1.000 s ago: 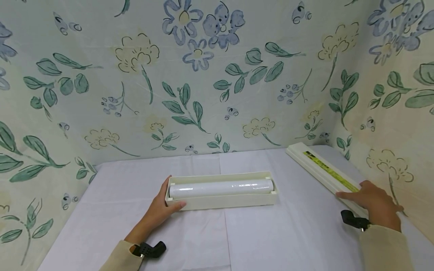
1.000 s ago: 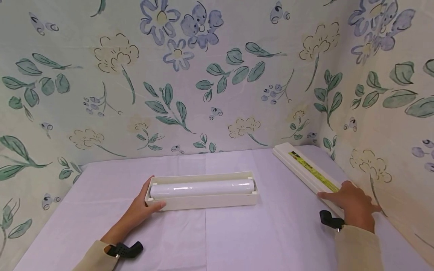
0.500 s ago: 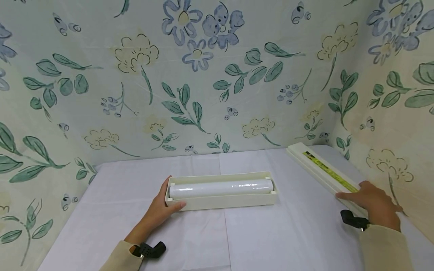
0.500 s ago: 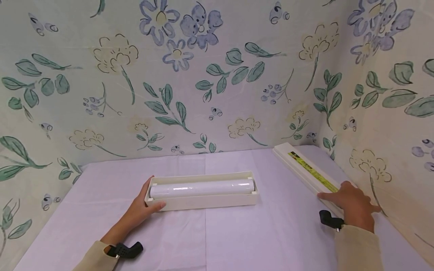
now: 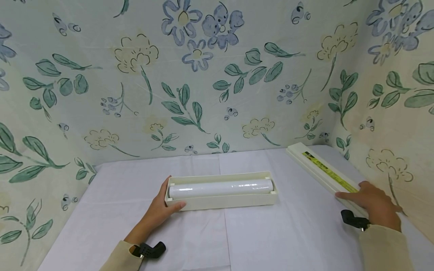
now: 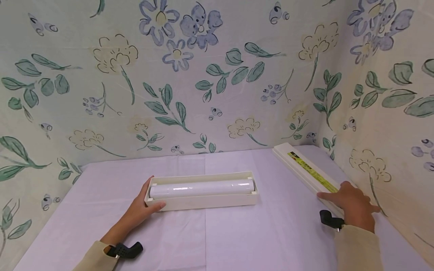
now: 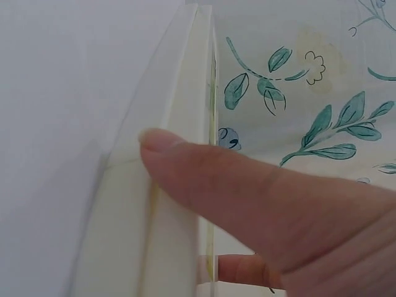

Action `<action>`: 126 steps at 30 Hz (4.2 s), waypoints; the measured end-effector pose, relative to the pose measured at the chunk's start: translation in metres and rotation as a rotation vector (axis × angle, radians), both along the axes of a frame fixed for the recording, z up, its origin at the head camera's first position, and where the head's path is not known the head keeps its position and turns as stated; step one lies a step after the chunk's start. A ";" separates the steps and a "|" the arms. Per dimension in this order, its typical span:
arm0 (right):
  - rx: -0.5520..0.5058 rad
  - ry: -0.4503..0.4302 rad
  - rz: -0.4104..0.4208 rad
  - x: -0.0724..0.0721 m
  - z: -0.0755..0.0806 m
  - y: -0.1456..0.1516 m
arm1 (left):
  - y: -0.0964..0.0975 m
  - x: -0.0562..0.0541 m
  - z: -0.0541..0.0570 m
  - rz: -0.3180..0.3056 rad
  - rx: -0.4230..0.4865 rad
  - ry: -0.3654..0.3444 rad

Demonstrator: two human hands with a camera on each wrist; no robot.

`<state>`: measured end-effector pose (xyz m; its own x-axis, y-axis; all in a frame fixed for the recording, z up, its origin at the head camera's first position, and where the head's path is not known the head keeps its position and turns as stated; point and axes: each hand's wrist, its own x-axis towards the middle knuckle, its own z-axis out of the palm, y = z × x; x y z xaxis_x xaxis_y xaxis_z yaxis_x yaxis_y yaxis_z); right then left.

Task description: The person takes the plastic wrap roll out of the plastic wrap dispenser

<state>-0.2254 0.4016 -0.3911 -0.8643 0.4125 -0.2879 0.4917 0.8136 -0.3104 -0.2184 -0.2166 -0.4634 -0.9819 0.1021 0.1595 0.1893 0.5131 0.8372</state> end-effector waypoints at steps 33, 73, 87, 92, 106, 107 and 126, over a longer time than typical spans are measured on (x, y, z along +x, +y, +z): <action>-0.027 0.071 0.053 -0.004 0.002 -0.002 | -0.002 0.000 0.000 -0.014 -0.010 0.004; 0.064 0.117 0.084 -0.012 0.011 -0.029 | -0.001 0.000 0.001 -0.012 0.004 0.000; 0.070 0.167 0.121 -0.011 0.017 -0.041 | -0.002 0.001 -0.001 -0.016 0.007 0.015; 0.062 0.201 0.142 -0.009 0.020 -0.047 | -0.002 0.000 -0.002 -0.018 -0.004 0.015; 0.061 0.212 0.142 -0.010 0.022 -0.057 | -0.002 0.000 -0.003 -0.016 0.011 -0.003; 0.059 0.215 0.145 -0.010 0.022 -0.058 | -0.002 0.000 -0.003 -0.017 0.010 -0.001; -0.007 0.250 0.231 -0.011 0.024 -0.071 | -0.002 0.000 -0.002 -0.009 0.008 -0.005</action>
